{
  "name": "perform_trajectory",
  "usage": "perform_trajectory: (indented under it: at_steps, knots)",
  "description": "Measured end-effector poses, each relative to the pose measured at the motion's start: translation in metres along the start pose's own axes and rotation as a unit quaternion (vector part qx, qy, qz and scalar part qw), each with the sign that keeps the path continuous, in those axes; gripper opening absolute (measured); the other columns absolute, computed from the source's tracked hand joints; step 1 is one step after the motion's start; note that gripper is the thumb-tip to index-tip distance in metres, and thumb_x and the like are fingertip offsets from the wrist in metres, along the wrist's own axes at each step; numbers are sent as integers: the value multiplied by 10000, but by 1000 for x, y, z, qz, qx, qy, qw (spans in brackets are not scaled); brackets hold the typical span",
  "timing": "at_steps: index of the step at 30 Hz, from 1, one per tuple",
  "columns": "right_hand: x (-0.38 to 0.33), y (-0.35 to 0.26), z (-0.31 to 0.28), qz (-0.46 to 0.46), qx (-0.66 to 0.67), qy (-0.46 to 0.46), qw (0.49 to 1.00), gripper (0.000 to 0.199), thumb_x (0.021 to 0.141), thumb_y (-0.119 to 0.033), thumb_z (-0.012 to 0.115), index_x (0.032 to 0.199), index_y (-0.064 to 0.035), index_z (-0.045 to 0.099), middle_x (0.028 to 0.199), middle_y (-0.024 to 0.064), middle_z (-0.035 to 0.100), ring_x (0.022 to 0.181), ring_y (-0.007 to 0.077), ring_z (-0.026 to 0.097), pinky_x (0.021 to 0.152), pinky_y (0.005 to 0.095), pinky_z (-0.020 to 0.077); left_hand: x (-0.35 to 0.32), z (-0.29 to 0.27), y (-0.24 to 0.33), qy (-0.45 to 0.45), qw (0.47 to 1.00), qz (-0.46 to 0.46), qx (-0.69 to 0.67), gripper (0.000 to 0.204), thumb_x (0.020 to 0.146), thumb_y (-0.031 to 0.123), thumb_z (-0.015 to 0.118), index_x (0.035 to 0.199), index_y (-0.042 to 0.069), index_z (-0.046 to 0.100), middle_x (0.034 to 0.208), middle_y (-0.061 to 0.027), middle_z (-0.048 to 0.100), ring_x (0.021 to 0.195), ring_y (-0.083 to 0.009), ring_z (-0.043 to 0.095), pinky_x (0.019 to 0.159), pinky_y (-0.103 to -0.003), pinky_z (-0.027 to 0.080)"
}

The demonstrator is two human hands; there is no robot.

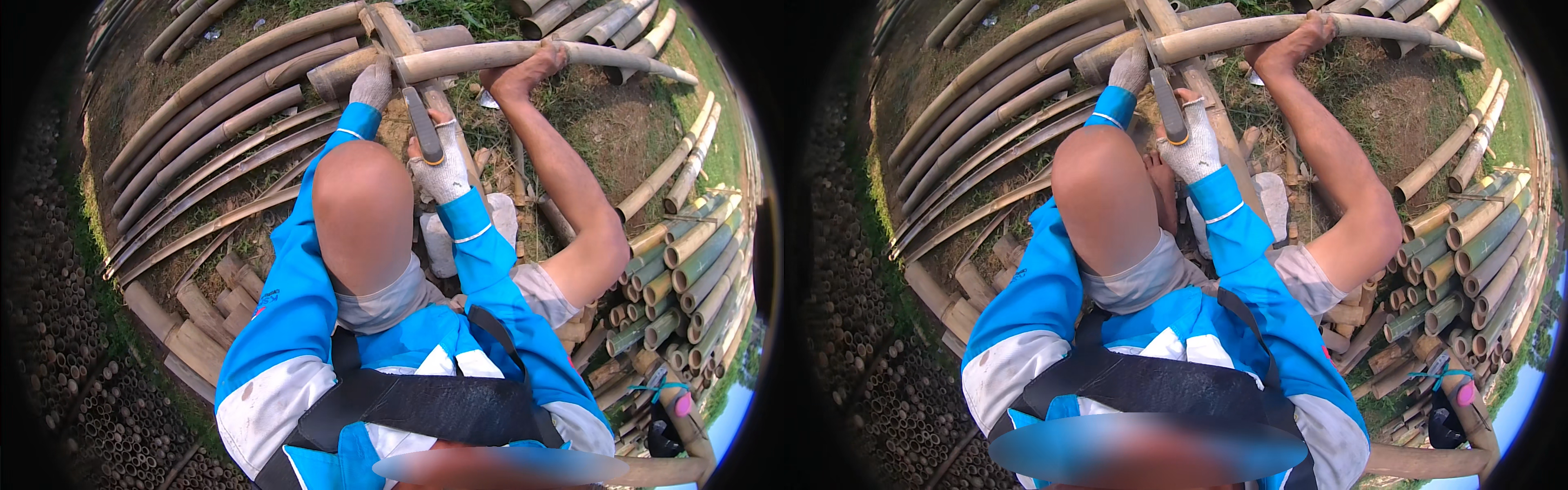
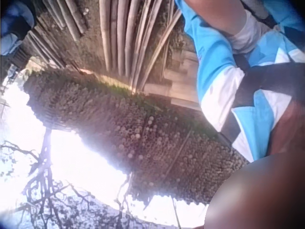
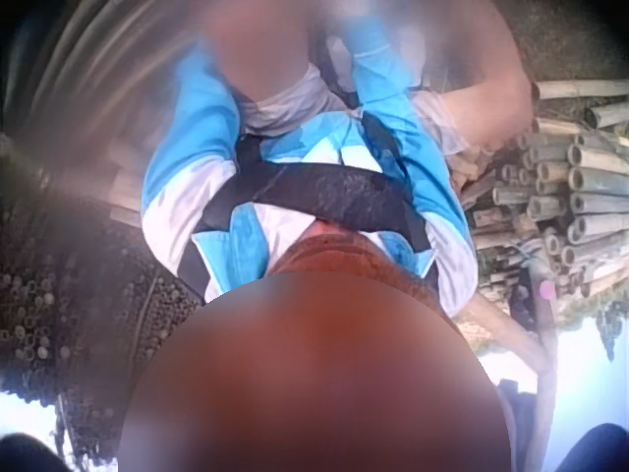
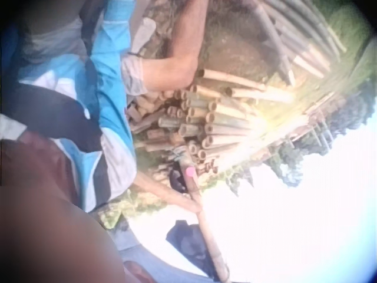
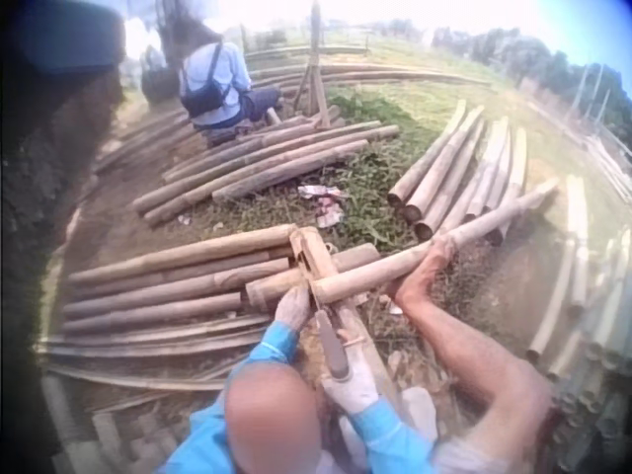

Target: The person sits on the ground and uses a hand saw to cut long bamboo poles into shorter sections. They hold the bamboo with their hands and feet, saw through it, and place the cut pieces aside.

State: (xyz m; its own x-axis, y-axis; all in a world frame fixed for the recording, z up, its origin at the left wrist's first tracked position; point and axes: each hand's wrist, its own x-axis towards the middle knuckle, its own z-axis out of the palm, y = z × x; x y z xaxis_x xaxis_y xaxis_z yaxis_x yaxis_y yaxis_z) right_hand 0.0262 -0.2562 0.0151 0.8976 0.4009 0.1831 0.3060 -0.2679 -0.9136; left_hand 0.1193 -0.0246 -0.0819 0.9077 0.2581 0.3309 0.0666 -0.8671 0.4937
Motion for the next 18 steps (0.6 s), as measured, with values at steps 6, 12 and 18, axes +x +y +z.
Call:
perform_trajectory:
  at_steps: [6,12,18]
  knots:
    - [-182,-44,-71,53,-23,9,998,547,855,1,676,1367,-24,486,1167,186,577,982,310,651,863,396,542,7,6,1,-14,986,-101,-129,315,1066,244,421,1240,63,611,1050,-276,690,1030,-468,669,868,-557,533]
    - [-126,-65,-65,4,-58,1,998,522,879,0,647,1375,-18,485,1230,213,584,1105,330,643,944,411,523,11,-1,3,-93,947,-179,-250,354,1079,250,403,1298,54,602,1084,-284,678,1007,-482,665,858,-542,537]
    - [37,10,13,-75,-3,9,997,554,915,-26,696,1416,-37,460,1175,155,601,991,247,637,897,362,532,12,14,-15,-55,983,-88,-154,393,1083,333,408,1187,37,644,1031,-214,696,854,-336,696,674,-448,546]
